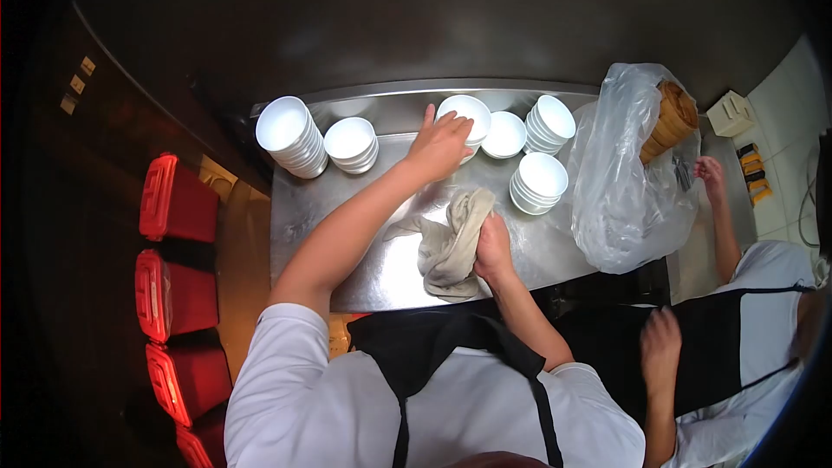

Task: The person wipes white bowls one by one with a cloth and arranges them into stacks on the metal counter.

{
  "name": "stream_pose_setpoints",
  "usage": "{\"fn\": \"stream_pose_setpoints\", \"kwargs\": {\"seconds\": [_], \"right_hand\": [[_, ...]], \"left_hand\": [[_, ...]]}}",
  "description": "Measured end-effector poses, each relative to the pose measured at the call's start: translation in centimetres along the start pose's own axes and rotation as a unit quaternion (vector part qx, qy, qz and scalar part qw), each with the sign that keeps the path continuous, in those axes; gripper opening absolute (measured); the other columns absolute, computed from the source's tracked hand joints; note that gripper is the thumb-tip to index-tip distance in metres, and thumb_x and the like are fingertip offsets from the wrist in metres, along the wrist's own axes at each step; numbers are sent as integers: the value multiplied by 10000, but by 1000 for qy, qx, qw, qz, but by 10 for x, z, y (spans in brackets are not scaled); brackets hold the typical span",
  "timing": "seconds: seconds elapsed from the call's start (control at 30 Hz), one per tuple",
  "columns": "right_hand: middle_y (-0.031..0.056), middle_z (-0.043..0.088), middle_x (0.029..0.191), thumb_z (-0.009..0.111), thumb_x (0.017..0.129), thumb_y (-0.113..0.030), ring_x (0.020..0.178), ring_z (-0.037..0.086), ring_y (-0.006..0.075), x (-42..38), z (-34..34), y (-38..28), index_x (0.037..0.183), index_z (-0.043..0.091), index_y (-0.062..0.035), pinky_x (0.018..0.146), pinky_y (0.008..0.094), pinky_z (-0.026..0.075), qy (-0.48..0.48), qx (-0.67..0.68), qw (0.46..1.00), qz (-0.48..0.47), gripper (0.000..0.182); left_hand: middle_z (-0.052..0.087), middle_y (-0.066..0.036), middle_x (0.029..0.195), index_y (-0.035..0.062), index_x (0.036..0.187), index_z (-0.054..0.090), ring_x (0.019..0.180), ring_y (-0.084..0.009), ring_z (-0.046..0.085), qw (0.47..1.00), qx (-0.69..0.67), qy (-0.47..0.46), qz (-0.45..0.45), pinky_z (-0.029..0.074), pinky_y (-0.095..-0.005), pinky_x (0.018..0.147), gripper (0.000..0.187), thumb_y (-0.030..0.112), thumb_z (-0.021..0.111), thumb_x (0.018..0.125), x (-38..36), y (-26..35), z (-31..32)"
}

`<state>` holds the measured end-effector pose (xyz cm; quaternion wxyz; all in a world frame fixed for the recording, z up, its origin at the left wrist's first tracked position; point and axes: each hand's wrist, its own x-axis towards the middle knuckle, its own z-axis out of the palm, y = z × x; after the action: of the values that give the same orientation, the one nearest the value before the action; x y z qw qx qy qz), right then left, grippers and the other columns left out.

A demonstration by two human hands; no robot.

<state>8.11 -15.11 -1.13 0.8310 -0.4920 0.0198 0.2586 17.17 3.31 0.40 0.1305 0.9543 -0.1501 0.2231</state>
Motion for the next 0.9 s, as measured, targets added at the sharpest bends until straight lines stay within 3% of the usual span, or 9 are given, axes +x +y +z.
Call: {"fn": "stream_pose_setpoints", "kwargs": {"seconds": [0.1, 0.33, 0.5, 0.57, 0.63, 0.67, 0.77, 0.83, 0.9], "right_hand": [[47, 640, 978, 465, 992, -280, 856, 614, 138, -6, -3, -3, 1090, 612, -37, 748, 311, 505, 15, -3, 1000, -4, 301], [65, 640, 1023, 441, 996, -247, 895, 621, 152, -5, -31, -3, 1116, 599, -33, 789, 309, 509, 69, 83, 994, -5, 292], [124, 597, 1165, 522, 969, -209, 1065, 574, 194, -8, -6, -11, 1209, 543, 25, 944, 340, 453, 79, -57, 958, -270, 336], [147, 574, 1231, 557, 940, -183, 1138, 545, 224, -1, 9, -12, 1223, 555, 35, 1004, 364, 420, 7, -205, 907, -368, 358], [177, 512, 1338, 585, 896, -137, 1226, 484, 251, 5, 23, -32, 1217, 592, 32, 1070, 391, 358, 47, -436, 761, -479, 363], [149, 579, 1270, 562, 916, -148, 1119, 558, 203, 10, 27, -43, 1185, 626, 20, 976, 353, 438, -3, -414, 786, -459, 324], [73, 659, 1075, 553, 945, -192, 917, 611, 140, 19, 28, -64, 1158, 629, 17, 815, 300, 494, -93, -216, 963, -134, 307], [8, 650, 866, 523, 964, -203, 739, 584, 102, 20, 40, -62, 1058, 634, 10, 673, 270, 474, -81, -86, 982, -144, 258], [51, 663, 843, 499, 966, -197, 726, 596, 153, 22, 43, -44, 1061, 623, 19, 676, 316, 484, -12, -230, 957, -177, 266]], "left_hand": [[678, -174, 1091, 67, 1091, 674, 1093, -361, 609, 952, 27, -286, -105, 241, -648, 1100, 298, 298, 569, 935, 33, 14, -16], [693, -165, 877, 93, 971, 699, 955, -349, 652, 973, -108, -103, -177, 321, -576, 1037, 316, 325, 485, 981, 32, 10, -9], [657, -223, 860, 25, 950, 656, 803, -414, 638, 905, -348, 22, -244, 497, -467, 764, 263, 232, 495, 966, -9, 50, -62], [696, -160, 821, -23, 963, 663, 764, -209, 672, 908, -339, -22, -246, 500, -318, 697, 194, 125, 541, 936, -48, 79, -57], [696, -172, 836, -15, 1000, 663, 755, -184, 644, 920, -301, -5, -252, 504, -340, 710, 173, 107, 564, 927, -85, 104, -47], [710, -125, 885, -18, 1037, 659, 804, -136, 627, 908, -350, -41, -228, 502, -313, 729, 176, 111, 563, 963, -92, 98, -55], [645, -73, 734, -22, 897, 641, 646, -143, 576, 792, -558, 42, -245, 456, -309, 604, 204, 152, 573, 977, -111, 110, -53], [610, -7, 824, -18, 958, 638, 764, -47, 512, 761, -589, 103, -251, 440, -233, 686, 208, 156, 538, 1010, -117, 115, -47], [668, -33, 1062, -28, 1101, 639, 938, -65, 579, 735, -597, 131, -292, 474, -237, 817, 236, 150, 502, 1030, -120, 112, -42]]}}
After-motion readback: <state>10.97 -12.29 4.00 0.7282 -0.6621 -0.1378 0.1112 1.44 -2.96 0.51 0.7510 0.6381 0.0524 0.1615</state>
